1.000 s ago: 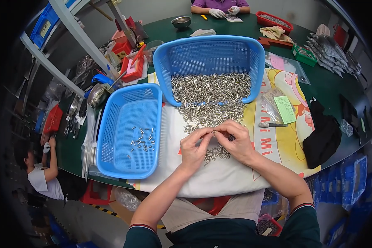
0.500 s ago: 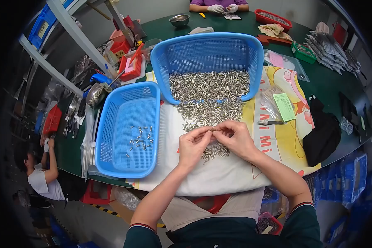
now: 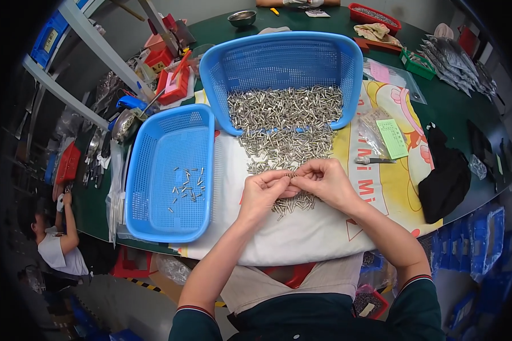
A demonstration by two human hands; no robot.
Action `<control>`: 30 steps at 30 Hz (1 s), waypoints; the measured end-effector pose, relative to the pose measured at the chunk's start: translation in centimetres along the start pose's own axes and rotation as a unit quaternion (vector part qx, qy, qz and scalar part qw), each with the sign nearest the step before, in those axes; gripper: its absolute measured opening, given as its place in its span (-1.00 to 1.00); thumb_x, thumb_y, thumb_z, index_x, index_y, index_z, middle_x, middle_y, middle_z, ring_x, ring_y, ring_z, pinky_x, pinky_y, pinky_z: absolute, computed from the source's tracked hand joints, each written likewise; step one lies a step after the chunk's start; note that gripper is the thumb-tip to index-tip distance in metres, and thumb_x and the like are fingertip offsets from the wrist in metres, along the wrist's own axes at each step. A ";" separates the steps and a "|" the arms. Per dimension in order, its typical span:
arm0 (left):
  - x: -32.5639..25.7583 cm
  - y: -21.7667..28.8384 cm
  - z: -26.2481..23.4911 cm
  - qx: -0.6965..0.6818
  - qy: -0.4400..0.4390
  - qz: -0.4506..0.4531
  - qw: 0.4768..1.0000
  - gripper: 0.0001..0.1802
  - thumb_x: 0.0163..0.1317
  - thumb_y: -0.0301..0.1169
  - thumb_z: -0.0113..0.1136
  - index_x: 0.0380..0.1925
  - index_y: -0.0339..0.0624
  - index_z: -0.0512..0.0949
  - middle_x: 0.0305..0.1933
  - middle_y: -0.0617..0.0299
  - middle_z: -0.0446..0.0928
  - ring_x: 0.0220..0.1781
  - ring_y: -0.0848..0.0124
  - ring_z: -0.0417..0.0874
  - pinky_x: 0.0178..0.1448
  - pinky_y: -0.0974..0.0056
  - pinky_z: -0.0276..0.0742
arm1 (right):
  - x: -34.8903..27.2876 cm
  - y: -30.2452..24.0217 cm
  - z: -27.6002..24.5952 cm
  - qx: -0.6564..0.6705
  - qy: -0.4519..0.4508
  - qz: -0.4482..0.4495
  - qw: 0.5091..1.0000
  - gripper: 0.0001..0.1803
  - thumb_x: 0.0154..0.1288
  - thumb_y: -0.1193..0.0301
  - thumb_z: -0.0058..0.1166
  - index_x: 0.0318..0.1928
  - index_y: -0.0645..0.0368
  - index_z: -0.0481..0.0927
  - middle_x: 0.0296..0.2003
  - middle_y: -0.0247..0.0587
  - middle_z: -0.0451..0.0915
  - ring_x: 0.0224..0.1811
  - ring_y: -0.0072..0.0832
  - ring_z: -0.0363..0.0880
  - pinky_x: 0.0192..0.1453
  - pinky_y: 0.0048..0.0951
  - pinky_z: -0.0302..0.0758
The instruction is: Sorting and inspecting small metal screws at an industrial workbench.
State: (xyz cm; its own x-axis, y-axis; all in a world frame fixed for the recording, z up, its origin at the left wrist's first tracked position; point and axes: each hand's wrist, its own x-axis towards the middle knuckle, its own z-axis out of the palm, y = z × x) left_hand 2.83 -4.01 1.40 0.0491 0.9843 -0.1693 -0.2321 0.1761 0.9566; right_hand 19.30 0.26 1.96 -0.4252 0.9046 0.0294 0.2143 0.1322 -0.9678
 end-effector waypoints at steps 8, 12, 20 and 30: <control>0.0 0.0 -0.2 -0.018 -0.015 -0.003 1.000 -0.76 0.20 -0.54 0.11 -0.14 -0.47 0.50 -0.29 -0.01 0.60 -0.28 0.39 0.66 -0.15 0.42 0.61 | -0.2 0.1 0.1 0.105 -0.024 0.035 0.994 -0.83 0.12 0.49 0.12 -0.33 0.38 0.62 -0.52 -0.29 0.62 -0.51 -0.76 0.48 -0.45 -0.69 0.42; 0.0 -0.1 -0.2 -0.027 -0.015 -0.011 0.999 -0.78 0.18 -0.57 0.11 -0.16 -0.44 0.51 -0.31 0.00 0.61 -0.32 0.38 0.67 -0.18 0.41 0.61 | -0.2 -0.3 -0.1 0.069 -0.040 0.043 0.996 -0.86 0.17 0.52 0.10 -0.31 0.39 0.58 -0.45 -0.28 0.61 -0.42 -0.71 0.56 -0.36 -0.71 0.49; 0.0 0.1 -0.4 -0.039 -0.025 -0.032 0.998 -0.78 0.21 -0.56 0.07 -0.15 -0.43 0.50 -0.31 0.02 0.61 -0.32 0.40 0.67 -0.16 0.41 0.62 | -0.4 -0.8 0.0 0.020 -0.013 0.019 1.000 -0.87 0.14 0.50 0.14 -0.34 0.34 0.60 -0.54 -0.44 0.54 -0.53 -0.83 0.38 -0.49 -0.75 0.33; 0.0 0.1 -0.4 -0.059 -0.038 -0.041 0.997 -0.77 0.22 -0.55 0.04 -0.13 -0.43 0.49 -0.28 0.03 0.60 -0.30 0.40 0.66 -0.15 0.40 0.64 | -0.4 -0.1 0.2 0.027 0.006 0.001 1.000 -0.84 0.10 0.46 0.19 -0.41 0.35 0.59 -0.58 -0.34 0.57 -0.55 -0.77 0.43 -0.49 -0.68 0.40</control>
State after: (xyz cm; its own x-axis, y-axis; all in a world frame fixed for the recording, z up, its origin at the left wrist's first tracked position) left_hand 2.37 -4.01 1.41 0.1449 0.9641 -0.2224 -0.3366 0.2594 0.9052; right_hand 19.25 -0.17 1.97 -0.4149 0.9093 0.0307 0.1661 0.1089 -0.9801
